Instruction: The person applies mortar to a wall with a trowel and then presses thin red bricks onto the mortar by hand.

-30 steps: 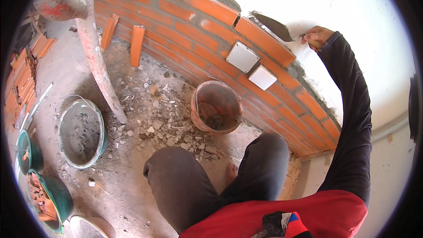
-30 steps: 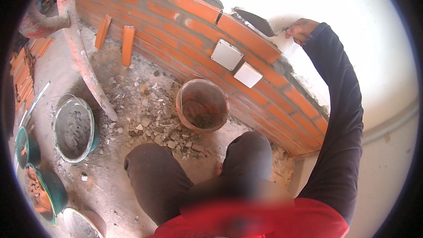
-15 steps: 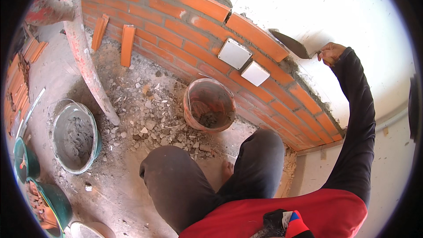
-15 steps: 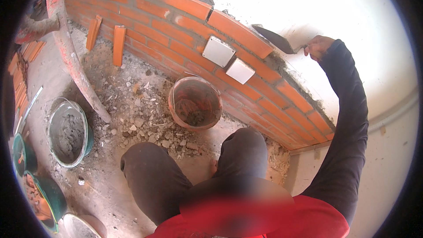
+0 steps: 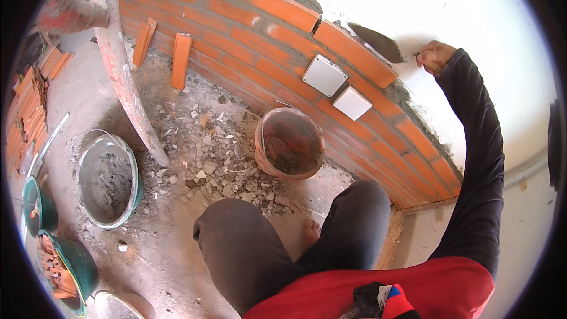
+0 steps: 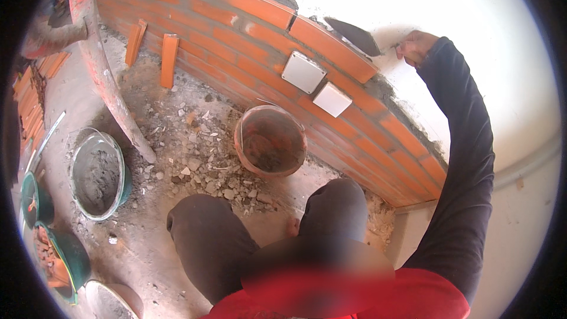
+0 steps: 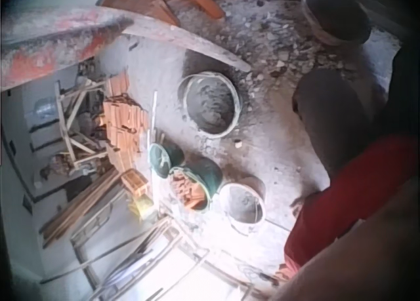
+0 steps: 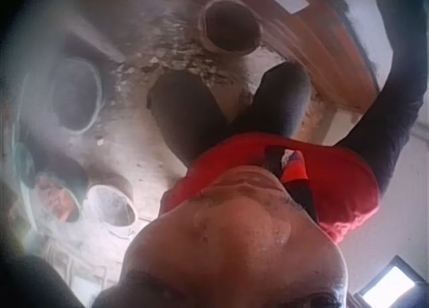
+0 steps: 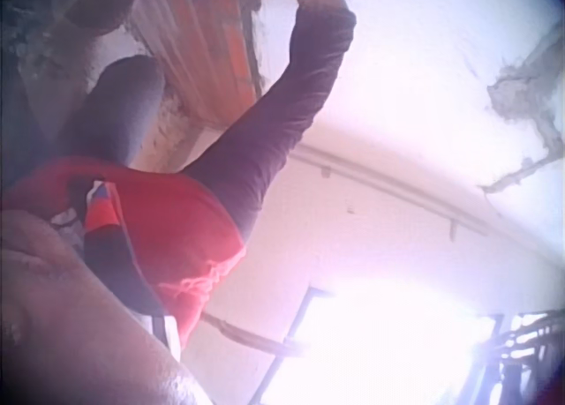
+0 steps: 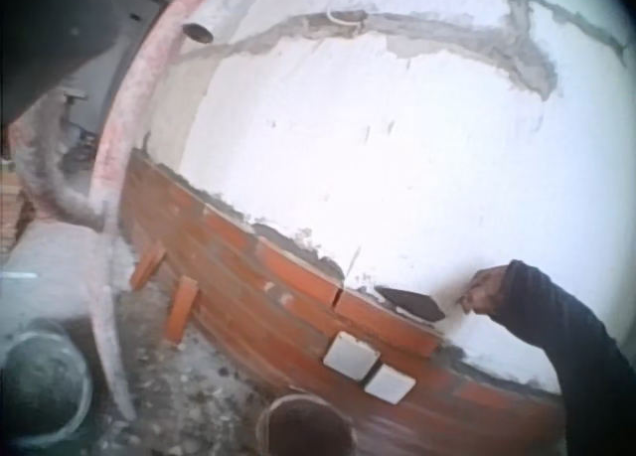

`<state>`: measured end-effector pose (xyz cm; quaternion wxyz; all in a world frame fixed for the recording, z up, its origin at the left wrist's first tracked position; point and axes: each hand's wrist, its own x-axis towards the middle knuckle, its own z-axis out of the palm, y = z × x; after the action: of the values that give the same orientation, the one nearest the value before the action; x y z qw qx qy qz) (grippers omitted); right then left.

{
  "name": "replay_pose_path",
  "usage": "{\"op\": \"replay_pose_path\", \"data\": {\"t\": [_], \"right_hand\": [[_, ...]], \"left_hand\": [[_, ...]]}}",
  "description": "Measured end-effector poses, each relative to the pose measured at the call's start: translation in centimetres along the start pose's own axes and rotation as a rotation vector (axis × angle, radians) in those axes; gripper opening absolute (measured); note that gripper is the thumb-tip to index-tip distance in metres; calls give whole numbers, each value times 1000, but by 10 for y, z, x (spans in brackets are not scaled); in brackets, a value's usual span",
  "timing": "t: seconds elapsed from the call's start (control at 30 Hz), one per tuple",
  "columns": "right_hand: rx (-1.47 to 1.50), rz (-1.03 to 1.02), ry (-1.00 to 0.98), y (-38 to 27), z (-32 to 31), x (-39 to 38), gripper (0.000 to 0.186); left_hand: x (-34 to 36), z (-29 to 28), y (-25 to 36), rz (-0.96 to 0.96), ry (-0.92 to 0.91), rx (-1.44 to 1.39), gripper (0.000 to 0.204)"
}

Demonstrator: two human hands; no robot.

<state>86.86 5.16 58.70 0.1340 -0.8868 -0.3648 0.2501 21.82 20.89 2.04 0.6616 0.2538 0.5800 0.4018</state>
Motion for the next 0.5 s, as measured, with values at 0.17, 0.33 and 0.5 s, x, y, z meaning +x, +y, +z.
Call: {"op": "replay_pose_path", "data": {"t": [0.17,0.33,0.5], "right_hand": [[-61,7,-47,-19,-8,5,36],[-49,13,-33,8,-2,-33,39],[185,87,0,57,-4,-79,37]], "left_hand": [[-7,11,11,-98,-73,-51,69],[-9,21,31,-160,-117,-46,70],[-12,33,47,-216,-173,-40,70]]}}
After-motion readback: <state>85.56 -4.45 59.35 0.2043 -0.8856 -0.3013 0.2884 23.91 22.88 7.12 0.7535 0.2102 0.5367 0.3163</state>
